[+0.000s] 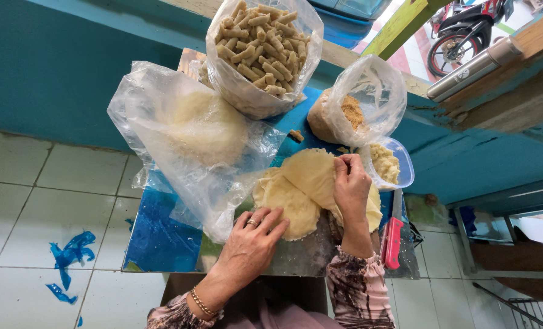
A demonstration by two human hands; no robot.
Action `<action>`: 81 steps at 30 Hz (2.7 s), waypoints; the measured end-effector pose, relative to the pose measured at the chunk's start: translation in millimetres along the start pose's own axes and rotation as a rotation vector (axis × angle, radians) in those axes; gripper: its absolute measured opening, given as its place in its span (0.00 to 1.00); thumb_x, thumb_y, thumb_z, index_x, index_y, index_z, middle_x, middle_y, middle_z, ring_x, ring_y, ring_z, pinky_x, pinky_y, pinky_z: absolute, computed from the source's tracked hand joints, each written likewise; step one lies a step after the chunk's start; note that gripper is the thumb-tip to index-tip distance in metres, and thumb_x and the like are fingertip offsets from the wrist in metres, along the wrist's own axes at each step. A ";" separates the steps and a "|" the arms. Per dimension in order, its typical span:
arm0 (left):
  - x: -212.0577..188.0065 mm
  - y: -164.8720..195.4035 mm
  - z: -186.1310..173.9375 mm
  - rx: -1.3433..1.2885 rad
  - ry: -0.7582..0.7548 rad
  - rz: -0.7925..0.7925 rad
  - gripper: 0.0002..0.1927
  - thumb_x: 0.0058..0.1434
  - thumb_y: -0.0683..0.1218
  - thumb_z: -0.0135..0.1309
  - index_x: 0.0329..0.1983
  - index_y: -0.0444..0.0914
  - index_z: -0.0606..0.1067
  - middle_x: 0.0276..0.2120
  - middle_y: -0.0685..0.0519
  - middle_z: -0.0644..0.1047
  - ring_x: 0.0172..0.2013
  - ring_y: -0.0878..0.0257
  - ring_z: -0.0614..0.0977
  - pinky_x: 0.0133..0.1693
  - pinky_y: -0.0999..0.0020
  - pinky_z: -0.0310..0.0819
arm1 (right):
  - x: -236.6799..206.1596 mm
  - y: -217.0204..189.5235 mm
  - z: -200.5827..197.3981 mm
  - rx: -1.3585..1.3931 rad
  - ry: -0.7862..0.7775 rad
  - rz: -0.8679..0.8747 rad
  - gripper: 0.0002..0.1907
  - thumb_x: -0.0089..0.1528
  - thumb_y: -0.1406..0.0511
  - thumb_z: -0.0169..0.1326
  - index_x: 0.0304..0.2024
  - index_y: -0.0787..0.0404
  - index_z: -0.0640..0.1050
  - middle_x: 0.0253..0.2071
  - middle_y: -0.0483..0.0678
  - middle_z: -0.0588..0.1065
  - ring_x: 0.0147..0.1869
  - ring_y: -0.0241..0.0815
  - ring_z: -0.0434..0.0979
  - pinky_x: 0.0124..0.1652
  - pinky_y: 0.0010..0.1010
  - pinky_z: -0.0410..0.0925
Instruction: The person sits at a table and assembles filled dough snacks. They take filling from a plastic container, spread it onto a thin round dough wrapper, place a second wrapper on top, and stack the finished filled discs on the work surface, occasionally handling the plastic sheeting and ingredient bags.
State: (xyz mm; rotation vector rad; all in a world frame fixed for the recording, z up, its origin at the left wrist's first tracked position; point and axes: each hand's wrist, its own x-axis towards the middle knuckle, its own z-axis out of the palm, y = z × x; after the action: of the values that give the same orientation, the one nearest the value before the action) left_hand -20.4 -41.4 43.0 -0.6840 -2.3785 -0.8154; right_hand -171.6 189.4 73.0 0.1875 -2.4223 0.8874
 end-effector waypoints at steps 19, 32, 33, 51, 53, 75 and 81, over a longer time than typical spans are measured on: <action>5.8 -9.0 27.8 -1.586 0.097 -0.847 0.21 0.69 0.50 0.46 0.63 0.40 0.70 0.56 0.51 0.79 0.55 0.58 0.80 0.56 0.62 0.72 | -54.0 -60.6 -34.6 0.243 -0.287 -0.413 0.09 0.62 0.73 0.59 0.44 0.63 0.76 0.47 0.54 0.77 0.52 0.50 0.79 0.50 0.36 0.72; -21.8 -6.6 31.2 -1.351 0.048 -0.872 0.16 0.73 0.52 0.47 0.49 0.35 0.77 0.35 0.57 0.76 0.35 0.70 0.75 0.39 0.72 0.73 | -94.0 -73.5 -36.3 0.339 -0.405 -0.339 0.13 0.54 0.66 0.67 0.39 0.61 0.79 0.46 0.51 0.78 0.52 0.49 0.79 0.48 0.36 0.73; -21.3 -5.3 25.8 -1.204 0.038 -0.814 0.15 0.72 0.51 0.48 0.49 0.36 0.78 0.33 0.56 0.76 0.33 0.71 0.74 0.36 0.72 0.72 | -94.0 -74.6 -33.7 0.324 -0.395 -0.342 0.12 0.54 0.66 0.67 0.38 0.61 0.79 0.45 0.51 0.79 0.51 0.49 0.79 0.47 0.36 0.73; -34.8 9.9 9.0 -1.323 0.049 -0.785 0.14 0.72 0.46 0.46 0.37 0.31 0.75 0.30 0.51 0.81 0.31 0.66 0.85 0.35 0.69 0.83 | -103.7 -77.7 -31.0 0.457 -0.550 -0.343 0.15 0.54 0.67 0.69 0.38 0.63 0.78 0.40 0.50 0.78 0.46 0.47 0.81 0.44 0.33 0.73; -31.1 10.2 3.5 -1.291 0.024 -0.732 0.15 0.72 0.46 0.46 0.36 0.31 0.76 0.30 0.51 0.82 0.32 0.66 0.85 0.36 0.70 0.83 | -106.2 -77.9 -30.9 0.452 -0.547 -0.313 0.14 0.54 0.67 0.69 0.38 0.62 0.78 0.39 0.50 0.78 0.44 0.46 0.81 0.44 0.32 0.74; -6.5 8.1 -6.9 -0.641 -0.052 -0.279 0.06 0.65 0.43 0.54 0.37 0.34 0.75 0.32 0.43 0.78 0.33 0.45 0.82 0.34 0.57 0.74 | -107.9 -35.9 -28.5 0.631 -0.708 -0.008 0.09 0.60 0.67 0.63 0.39 0.65 0.78 0.37 0.46 0.78 0.39 0.34 0.77 0.39 0.25 0.71; -11.1 7.2 -5.7 -0.646 -0.100 -0.325 0.07 0.66 0.44 0.55 0.36 0.34 0.76 0.31 0.44 0.78 0.33 0.44 0.81 0.34 0.57 0.74 | -108.6 -34.1 -27.8 0.621 -0.673 -0.018 0.06 0.62 0.68 0.62 0.37 0.65 0.79 0.36 0.45 0.78 0.38 0.33 0.76 0.39 0.25 0.70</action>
State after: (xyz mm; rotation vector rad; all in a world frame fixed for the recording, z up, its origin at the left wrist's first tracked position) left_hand -6.1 -43.3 42.9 -0.5847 -2.3377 -1.7672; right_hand -57.5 174.7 50.9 0.8510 -2.6138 1.7741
